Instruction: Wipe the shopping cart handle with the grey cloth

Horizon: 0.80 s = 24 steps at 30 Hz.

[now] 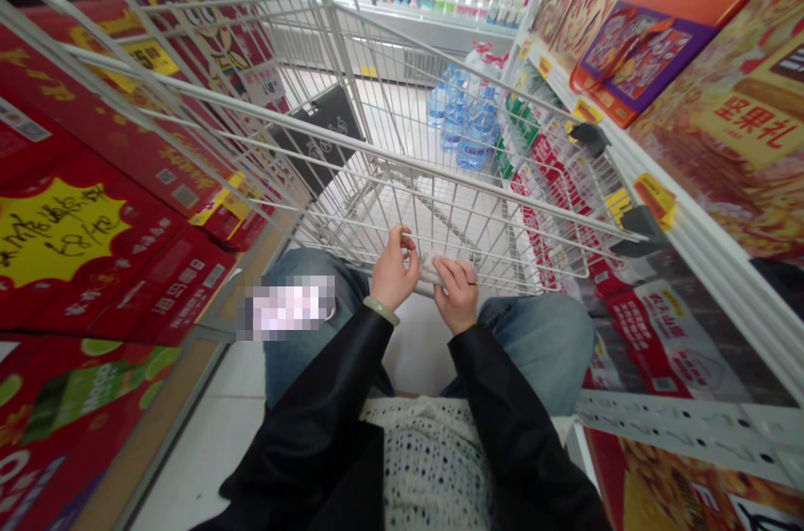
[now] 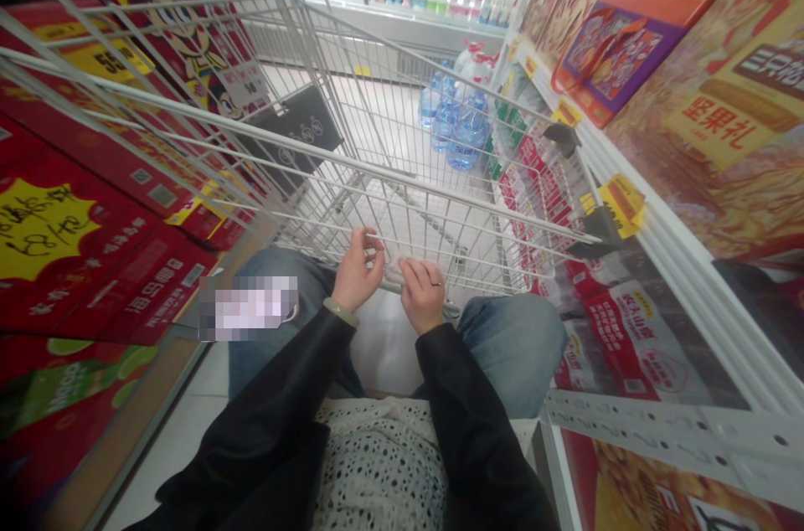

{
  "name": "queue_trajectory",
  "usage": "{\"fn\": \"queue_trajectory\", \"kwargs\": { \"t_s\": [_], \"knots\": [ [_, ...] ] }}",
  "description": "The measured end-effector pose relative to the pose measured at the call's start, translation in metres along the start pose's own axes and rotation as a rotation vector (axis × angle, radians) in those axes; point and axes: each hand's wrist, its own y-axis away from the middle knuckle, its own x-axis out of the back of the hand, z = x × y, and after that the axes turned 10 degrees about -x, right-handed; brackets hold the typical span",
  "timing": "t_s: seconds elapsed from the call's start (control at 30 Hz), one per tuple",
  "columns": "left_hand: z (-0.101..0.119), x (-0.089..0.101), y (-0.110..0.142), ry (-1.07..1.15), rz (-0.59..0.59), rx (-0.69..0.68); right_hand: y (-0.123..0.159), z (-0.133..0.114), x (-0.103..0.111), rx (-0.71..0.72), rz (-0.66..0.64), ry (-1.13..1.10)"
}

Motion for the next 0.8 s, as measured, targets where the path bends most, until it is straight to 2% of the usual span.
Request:
{"fn": "queue_trajectory", "kwargs": {
  "t_s": [0.13,0.37,0.6,0.8],
  "knots": [
    [0.0,0.001,0.0,-0.009,0.001,0.005,0.001,-0.003,0.0,0.022,-0.021,-0.001],
    [0.001,0.0,0.002,-0.016,-0.008,0.005,-0.013,-0.005,0.006,-0.033,0.065,-0.05],
    [0.0,0.001,0.0,-0.015,0.0,0.004,0.002,-0.009,-0.006,-0.005,0.032,-0.062],
    [0.001,0.001,0.002,-0.039,-0.006,-0.004,-0.015,-0.01,0.009,-0.043,0.105,-0.06]
  ]
}}
